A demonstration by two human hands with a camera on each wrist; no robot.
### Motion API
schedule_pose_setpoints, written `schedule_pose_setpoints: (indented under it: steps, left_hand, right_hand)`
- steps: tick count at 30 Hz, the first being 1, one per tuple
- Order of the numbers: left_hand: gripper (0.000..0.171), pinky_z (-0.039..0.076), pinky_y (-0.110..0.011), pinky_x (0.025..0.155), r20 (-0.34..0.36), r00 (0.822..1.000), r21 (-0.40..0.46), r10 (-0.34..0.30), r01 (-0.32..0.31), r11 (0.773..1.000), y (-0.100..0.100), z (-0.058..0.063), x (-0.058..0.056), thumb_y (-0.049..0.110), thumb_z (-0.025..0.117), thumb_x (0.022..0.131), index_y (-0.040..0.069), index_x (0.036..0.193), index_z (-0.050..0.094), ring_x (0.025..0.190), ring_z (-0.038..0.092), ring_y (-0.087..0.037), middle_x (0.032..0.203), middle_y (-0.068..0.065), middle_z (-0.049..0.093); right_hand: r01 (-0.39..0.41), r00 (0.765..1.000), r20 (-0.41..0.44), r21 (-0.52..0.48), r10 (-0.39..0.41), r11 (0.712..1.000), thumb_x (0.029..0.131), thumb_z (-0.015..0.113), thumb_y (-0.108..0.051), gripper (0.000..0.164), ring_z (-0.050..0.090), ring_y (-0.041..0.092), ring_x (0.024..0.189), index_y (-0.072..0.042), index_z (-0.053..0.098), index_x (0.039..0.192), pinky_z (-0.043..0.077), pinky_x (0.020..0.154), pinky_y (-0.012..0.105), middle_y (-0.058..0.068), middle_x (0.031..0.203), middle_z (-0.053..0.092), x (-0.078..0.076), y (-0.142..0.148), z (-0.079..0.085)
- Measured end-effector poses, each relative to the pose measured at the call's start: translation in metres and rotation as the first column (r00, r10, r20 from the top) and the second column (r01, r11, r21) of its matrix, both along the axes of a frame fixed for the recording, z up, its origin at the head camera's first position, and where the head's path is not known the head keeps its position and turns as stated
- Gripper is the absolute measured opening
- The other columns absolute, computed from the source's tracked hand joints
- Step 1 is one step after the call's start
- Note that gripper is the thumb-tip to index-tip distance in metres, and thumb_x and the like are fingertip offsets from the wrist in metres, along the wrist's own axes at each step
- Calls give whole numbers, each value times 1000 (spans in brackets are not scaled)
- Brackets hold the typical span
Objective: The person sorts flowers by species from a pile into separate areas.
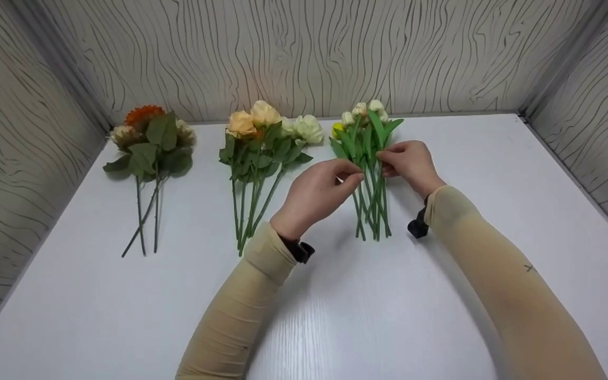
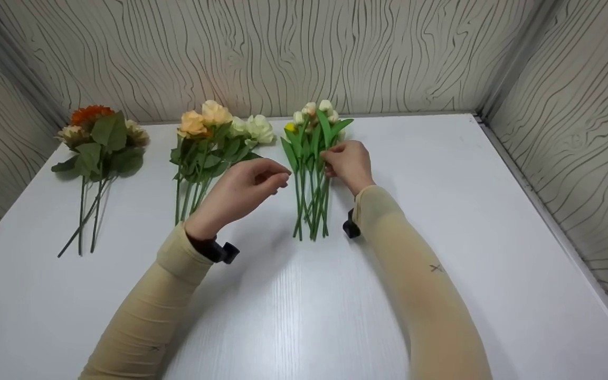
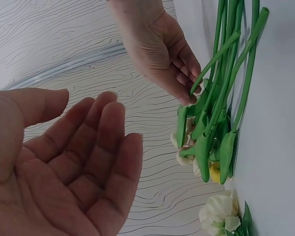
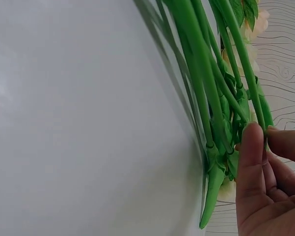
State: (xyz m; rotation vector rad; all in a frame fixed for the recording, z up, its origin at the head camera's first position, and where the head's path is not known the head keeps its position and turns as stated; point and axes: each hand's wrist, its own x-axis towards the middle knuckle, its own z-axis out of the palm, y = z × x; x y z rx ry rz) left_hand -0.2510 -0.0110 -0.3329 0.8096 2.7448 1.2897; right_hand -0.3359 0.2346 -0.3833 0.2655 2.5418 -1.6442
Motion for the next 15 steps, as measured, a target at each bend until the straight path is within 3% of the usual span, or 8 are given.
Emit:
schedule_pose_setpoints:
  steps: [6,10,15]
  left_hand:
    - [25,53,-28,81,-7,1000,-10,13,-13,1000,-1,-3,-4,33,60,105,18,117,75,92,64,-7,107,9,71]
    - [25,52,-29,80,-16,999,-21,34,-34,999,-4,-6,-6,33,59,106,18,119,75,92,64,-8,108,7,71]
    - [27,53,-32,80,-91,993,-78,73,-80,994,-20,-13,-11,30,58,106,16,124,72,97,65,-14,114,1,70]
  right_hand:
    - [17,999,-29,-29,-18,999,102,66,-29,40,72,18,83,6,69,122,61,78,34,17,103,71,3,9,-2]
    - [23,999,-43,-38,-25,999,104,61,-28,42,71,17,83,7,65,128,61,76,30,21,109,69,8,16,0]
    - [-15,996,-92,80,23,997,105,57,-36,48,67,26,102,2,62,135,59,85,32,23,123,65,22,30,8]
